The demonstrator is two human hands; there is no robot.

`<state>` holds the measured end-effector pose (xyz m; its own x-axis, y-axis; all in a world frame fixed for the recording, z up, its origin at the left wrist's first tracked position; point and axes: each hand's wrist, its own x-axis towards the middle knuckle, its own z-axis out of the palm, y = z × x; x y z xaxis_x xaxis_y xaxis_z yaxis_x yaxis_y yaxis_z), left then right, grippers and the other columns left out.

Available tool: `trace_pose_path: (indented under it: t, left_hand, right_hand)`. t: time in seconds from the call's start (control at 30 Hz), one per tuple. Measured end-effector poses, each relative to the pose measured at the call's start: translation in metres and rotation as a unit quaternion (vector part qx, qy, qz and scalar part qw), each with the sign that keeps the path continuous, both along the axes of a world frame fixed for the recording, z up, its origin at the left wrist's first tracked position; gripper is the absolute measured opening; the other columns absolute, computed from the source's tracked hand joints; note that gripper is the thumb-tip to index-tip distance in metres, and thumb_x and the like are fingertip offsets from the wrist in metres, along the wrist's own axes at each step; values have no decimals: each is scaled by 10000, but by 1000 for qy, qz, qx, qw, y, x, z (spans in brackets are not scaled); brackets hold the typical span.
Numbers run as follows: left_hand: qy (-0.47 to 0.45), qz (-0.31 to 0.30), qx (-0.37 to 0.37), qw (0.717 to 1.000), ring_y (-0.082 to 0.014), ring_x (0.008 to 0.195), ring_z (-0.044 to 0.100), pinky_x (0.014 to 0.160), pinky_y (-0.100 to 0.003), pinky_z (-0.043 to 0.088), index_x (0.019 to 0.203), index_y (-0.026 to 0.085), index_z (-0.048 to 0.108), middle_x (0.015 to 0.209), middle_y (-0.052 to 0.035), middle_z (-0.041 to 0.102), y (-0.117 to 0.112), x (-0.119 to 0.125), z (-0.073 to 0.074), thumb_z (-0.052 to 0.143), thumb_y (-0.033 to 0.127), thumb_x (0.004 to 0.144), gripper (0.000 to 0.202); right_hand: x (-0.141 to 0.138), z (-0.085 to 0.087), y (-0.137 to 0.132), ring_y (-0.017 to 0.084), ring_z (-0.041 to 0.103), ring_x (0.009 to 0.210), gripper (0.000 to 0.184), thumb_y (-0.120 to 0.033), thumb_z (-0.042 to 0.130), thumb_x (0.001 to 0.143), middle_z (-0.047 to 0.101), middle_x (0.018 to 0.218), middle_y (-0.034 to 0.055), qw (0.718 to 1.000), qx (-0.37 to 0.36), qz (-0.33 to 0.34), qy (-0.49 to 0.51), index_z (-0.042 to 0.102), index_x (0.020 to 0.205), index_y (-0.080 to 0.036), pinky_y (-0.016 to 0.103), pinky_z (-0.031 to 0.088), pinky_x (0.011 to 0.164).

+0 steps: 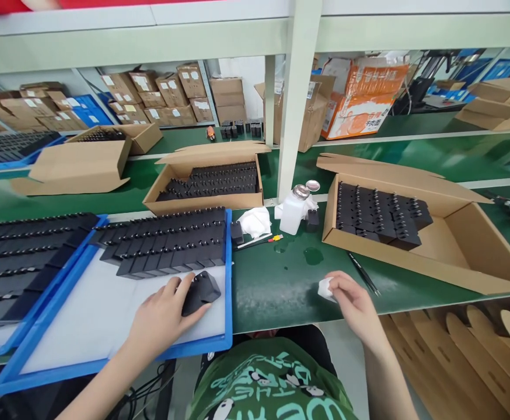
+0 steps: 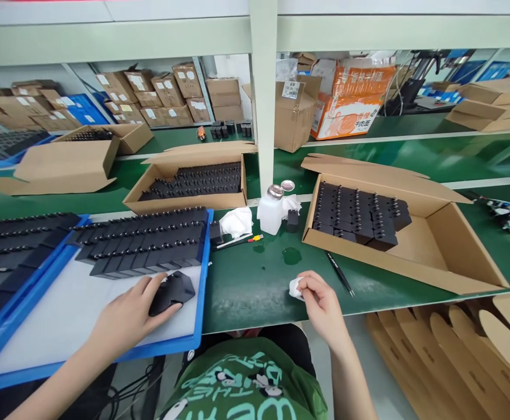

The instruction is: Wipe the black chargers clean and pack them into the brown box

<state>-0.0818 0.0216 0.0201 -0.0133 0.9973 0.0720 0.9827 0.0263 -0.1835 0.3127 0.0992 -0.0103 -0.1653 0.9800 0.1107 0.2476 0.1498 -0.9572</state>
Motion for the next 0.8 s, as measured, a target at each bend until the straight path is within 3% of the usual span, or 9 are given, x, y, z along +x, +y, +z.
trace_pose_path:
  t: [0.13,0.17,0.23,0.33,0.47,0.6,0.8]
  left_hand:
    - [-23,-72,96,992,-328,989,637,834,-454,530,1194,92,573,1113,-181,635,16,30,34,445,579,940,564]
    - [-35,-81,72,994,-315,1004,632,849,-447,526,1172,104,588,1117,-175,635,26,44,42,417,516,974,487]
    - [-53,-105,-55,992,-288,1064,611,886,-435,519,1165,129,602,1161,-158,623,55,76,49,389,376,1012,361]
    - [-65,-102,-128,984,-223,1029,624,853,-384,546,1088,135,628,1121,-100,634,107,117,39,505,293,987,224]
    - [-75,-37,-174,981,-215,1008,637,860,-407,561,1189,115,592,1176,-117,619,155,140,13,639,365,924,368]
    - [-99,-15,-180,978,-233,1062,621,893,-434,551,1228,134,577,1235,-119,597,166,137,0,626,365,932,379]
    - [-142,-21,-204,968,-223,1048,625,888,-437,553,1219,158,582,1217,-96,608,172,133,-6,612,366,941,348]
  right_hand:
    - [5,2,-2,164,568,824,202,-349,589,879,575,935,56,999,-11,-14,37,630,736,-213,253,458,703]
    - [5,2,-2,161,568,818,209,-363,616,873,570,929,56,999,-14,-21,48,624,729,-211,251,465,699]
    - [4,3,-3,160,570,818,221,-375,656,863,559,927,56,998,-14,-31,58,612,725,-208,251,481,706]
    - [3,4,-8,161,579,841,206,-368,664,870,557,949,60,998,1,-22,58,615,747,-210,252,500,724]
    - [11,2,-19,149,588,828,178,-354,665,874,560,976,63,998,12,-24,59,626,770,-215,234,514,698]
    - [25,-5,-27,143,599,823,172,-354,681,863,568,994,67,996,12,-55,64,637,771,-215,222,527,689]
    - [26,-6,-27,148,603,811,189,-368,684,857,573,976,69,996,17,-55,67,636,758,-214,233,541,692]
